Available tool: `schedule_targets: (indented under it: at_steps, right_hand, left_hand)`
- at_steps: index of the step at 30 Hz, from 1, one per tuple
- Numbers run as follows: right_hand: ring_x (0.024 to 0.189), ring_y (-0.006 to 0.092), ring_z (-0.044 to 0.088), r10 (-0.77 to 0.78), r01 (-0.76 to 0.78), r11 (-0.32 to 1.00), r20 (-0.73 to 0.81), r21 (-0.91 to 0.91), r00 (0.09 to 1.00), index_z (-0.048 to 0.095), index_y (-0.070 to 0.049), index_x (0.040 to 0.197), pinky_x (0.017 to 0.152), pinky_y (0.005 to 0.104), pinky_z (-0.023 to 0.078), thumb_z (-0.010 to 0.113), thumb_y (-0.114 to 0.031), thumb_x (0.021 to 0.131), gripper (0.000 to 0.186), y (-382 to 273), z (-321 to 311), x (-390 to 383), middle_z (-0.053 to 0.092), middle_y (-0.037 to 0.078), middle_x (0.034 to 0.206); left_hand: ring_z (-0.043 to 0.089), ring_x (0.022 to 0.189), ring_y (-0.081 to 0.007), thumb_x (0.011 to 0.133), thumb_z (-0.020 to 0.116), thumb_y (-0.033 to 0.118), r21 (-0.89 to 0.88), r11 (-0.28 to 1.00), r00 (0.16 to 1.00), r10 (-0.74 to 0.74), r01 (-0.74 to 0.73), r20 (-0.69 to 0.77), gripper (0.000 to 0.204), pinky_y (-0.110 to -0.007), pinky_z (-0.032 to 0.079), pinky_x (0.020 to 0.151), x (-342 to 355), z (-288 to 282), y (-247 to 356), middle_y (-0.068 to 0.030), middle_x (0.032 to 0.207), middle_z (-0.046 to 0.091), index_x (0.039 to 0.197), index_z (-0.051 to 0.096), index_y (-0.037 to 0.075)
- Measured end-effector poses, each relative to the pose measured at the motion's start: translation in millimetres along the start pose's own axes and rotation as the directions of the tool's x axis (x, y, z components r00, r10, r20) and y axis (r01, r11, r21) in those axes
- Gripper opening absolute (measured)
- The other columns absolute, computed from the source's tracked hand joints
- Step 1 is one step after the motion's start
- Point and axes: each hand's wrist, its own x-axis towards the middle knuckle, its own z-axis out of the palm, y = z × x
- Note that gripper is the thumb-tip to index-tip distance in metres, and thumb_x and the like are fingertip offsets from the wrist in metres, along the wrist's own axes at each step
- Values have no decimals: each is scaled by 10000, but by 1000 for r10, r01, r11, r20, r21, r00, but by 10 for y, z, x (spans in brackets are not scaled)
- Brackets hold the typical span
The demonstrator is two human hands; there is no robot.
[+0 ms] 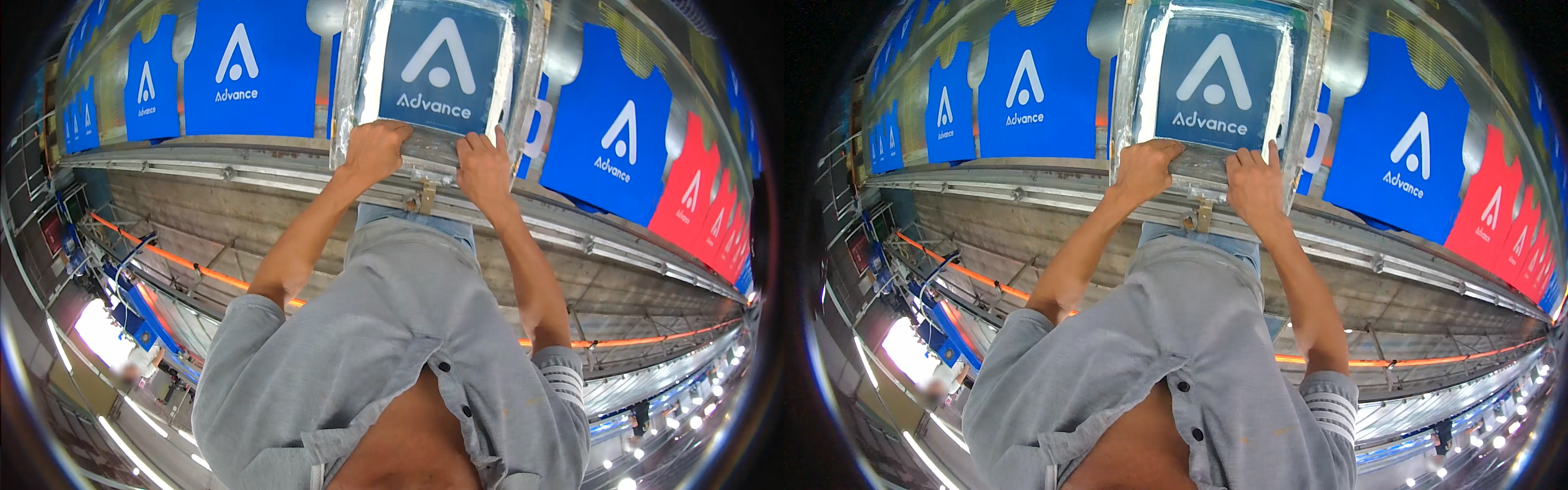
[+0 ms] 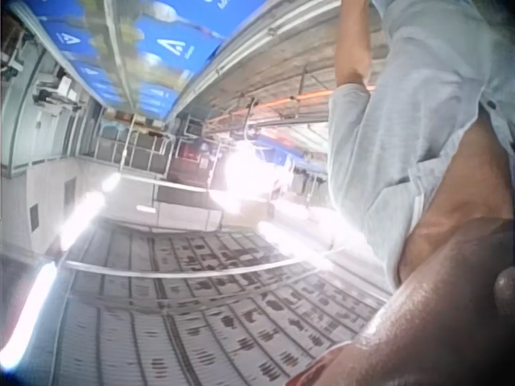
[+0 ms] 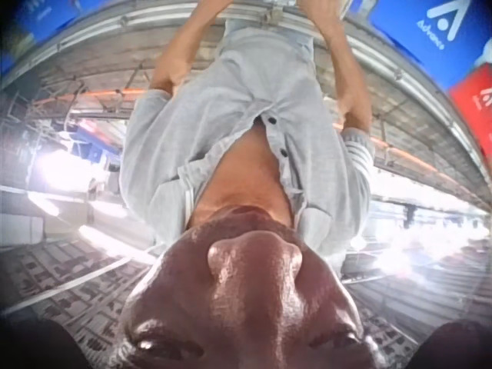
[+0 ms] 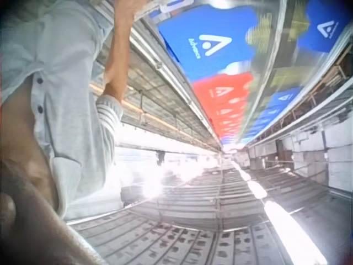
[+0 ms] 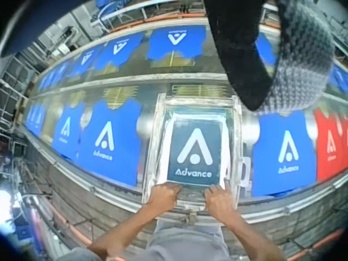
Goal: The person uses a squeegee to pull white ink across a screen printing frame mounted on a rail. The person repeatedly wipes the squeegee and repositions the frame to print the 'Advance' logo onto a moving banner.
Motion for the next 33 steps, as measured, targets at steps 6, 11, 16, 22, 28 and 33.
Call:
schedule_targets:
  at_steps: [6, 11, 16, 22, 28, 33]
  right_hand:
    - [1174, 327, 575, 60, -39, 942, -53, 332, 997, 620, -72, 1290, 1102, 530, 343, 783, -420, 794, 627, 12, -277, -99, 634, 139, 1244]
    - [1156, 357, 580, 362, -206, 912, -462, 354, 809, 620, -54, 1292, 984, 454, 442, 754, -425, 846, 596, 857, -63, -150, 665, 185, 1186]
    - [939, 299, 638, 734, -470, 629, -274, 619, 621, 647, -16, 1222, 816, 393, 496, 728, -401, 882, 521, 1420, 308, 115, 675, 198, 1008]
    - [527, 105, 528, 811, -445, 226, 86, 866, 579, 698, -8, 1080, 482, 293, 406, 712, -333, 892, 375, 1389, 208, 226, 599, 41, 663]
    - [534, 101, 535, 822, -492, 226, 106, 841, 559, 691, -3, 1062, 487, 282, 417, 720, -310, 890, 353, 1192, 5, 245, 613, 41, 694]
    - [533, 103, 536, 804, -440, 231, 84, 868, 588, 690, -1, 1060, 489, 268, 421, 729, -286, 877, 341, 1285, 46, 160, 629, 42, 719]
  left_hand:
    - [620, 1167, -306, 707, 646, 37, 221, 972, 997, 79, -78, 6, 376, -406, 467, 1010, -105, 191, 230, -109, 1125, 695, 1078, 707, 35]
    - [688, 975, -315, 717, 655, 68, 148, 989, 967, -27, -11, 253, 328, -458, 538, 844, 21, 199, 343, -169, 959, 709, 1034, 730, 33]
    - [692, 905, -401, 597, 763, 71, 201, 964, 534, -263, 172, 803, 338, -473, 545, 743, 1100, 176, 129, -243, 973, 708, 930, 753, 11]
    - [675, 878, -380, 568, 806, 64, -45, 999, 254, 38, 23, 967, 416, -497, 536, 721, 2023, 45, -409, -284, 970, 699, 943, 723, -96]
    - [699, 823, -341, 609, 745, 113, -41, 991, 701, -62, 130, 710, 343, -467, 542, 699, 3246, -702, -798, -220, 852, 717, 930, 741, -8]
    - [711, 866, -356, 716, 651, 146, 208, 973, 993, 90, -104, 76, 251, -477, 563, 742, 2707, -353, -429, -192, 891, 727, 937, 766, 119]
